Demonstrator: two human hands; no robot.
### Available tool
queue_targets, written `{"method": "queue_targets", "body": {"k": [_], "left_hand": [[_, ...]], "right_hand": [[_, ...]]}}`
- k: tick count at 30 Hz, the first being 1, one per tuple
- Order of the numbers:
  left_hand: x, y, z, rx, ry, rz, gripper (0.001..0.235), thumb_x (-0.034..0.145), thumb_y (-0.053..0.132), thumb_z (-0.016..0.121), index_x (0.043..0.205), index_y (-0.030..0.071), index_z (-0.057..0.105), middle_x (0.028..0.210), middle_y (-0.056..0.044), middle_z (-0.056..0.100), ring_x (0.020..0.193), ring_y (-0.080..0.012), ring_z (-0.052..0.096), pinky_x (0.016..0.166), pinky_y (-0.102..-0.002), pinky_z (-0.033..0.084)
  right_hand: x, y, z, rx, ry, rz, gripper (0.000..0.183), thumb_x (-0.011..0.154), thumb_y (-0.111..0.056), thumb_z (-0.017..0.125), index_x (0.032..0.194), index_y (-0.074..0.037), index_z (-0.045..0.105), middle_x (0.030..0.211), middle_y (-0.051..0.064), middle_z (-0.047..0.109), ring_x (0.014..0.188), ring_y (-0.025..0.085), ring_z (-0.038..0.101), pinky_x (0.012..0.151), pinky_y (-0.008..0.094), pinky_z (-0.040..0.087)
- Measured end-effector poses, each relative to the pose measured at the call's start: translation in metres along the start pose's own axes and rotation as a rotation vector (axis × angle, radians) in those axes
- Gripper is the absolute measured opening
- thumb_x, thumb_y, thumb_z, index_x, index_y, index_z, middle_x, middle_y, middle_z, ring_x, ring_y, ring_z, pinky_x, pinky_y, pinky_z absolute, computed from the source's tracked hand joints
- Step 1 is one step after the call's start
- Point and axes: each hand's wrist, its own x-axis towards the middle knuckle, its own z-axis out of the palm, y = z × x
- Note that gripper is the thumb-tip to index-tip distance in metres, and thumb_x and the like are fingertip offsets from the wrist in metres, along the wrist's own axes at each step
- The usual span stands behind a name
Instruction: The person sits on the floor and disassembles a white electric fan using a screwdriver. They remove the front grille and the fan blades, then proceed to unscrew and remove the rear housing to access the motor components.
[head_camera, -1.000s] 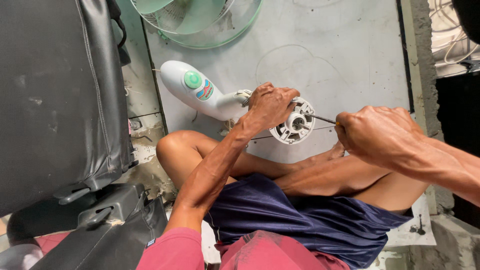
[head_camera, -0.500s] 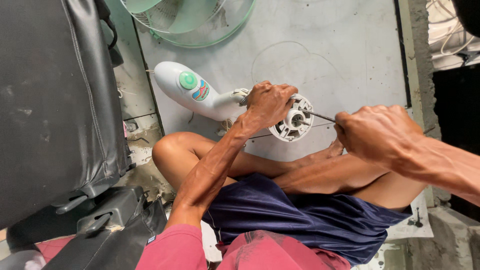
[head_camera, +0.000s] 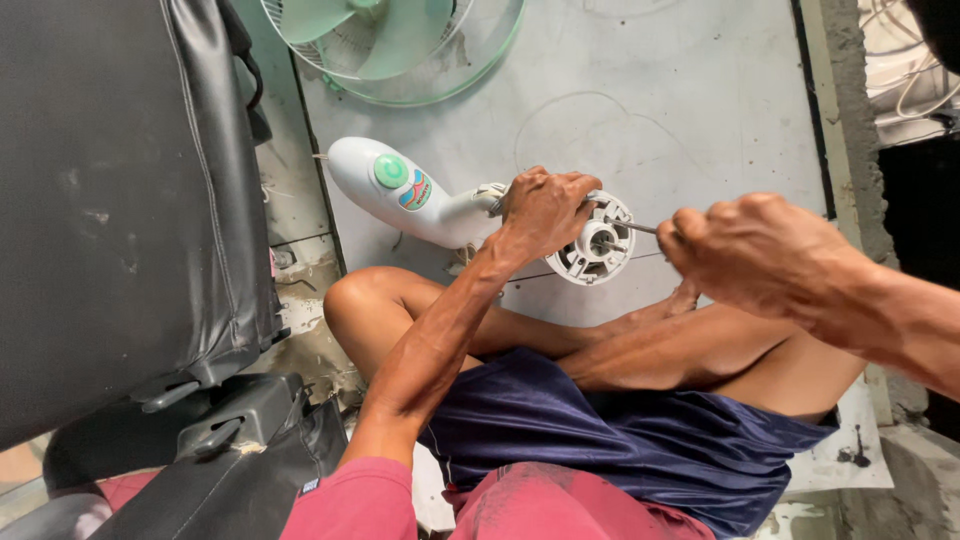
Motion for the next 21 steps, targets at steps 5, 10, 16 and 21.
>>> {"method": "queue_targets", "body": {"k": [5,10,16,21], "left_hand": [[-0.003,-0.001,0.001,-0.012,-0.009,0.014,0.012,0.092,0.028,0.065,0.101,0.022,0.070,0.096,0.005,0.079,0.081,-0.0246,0.074,0.082,-0.041,0.048],[-0.004,0.001,-0.001,-0.008,0.004,0.007,0.013,0.090,0.028,0.066,0.102,0.022,0.070,0.092,0.006,0.078,0.078,-0.0256,0.073,0.079,-0.042,0.048],[-0.005,-0.001,-0.001,0.002,-0.017,-0.003,0.020,0.090,0.029,0.067,0.109,0.023,0.072,0.102,0.006,0.080,0.089,-0.0225,0.075,0.082,-0.043,0.048],[-0.005,-0.001,-0.003,-0.044,-0.048,-0.010,0.032,0.087,0.027,0.066,0.118,0.023,0.073,0.107,0.005,0.079,0.096,-0.0224,0.075,0.085,-0.043,0.046]], "right_hand": [[-0.004,-0.006,0.014,0.257,-0.069,0.292,0.024,0.104,-0.035,0.039,0.109,-0.020,0.056,0.097,0.001,0.070,0.079,0.032,0.078,0.061,0.047,0.060],[-0.014,-0.016,0.024,-0.290,0.502,0.190,0.012,0.097,-0.018,0.061,0.090,-0.028,0.063,0.083,-0.009,0.058,0.073,0.013,0.056,0.058,0.027,0.037],[-0.014,-0.029,0.032,-0.022,0.262,0.352,0.023,0.101,-0.008,0.056,0.083,-0.022,0.052,0.067,-0.008,0.052,0.058,0.009,0.056,0.041,0.030,0.047],[-0.021,-0.024,0.010,-0.250,0.581,0.305,0.026,0.098,-0.003,0.065,0.085,-0.025,0.056,0.083,-0.007,0.051,0.073,0.011,0.051,0.052,0.023,0.034]]}}
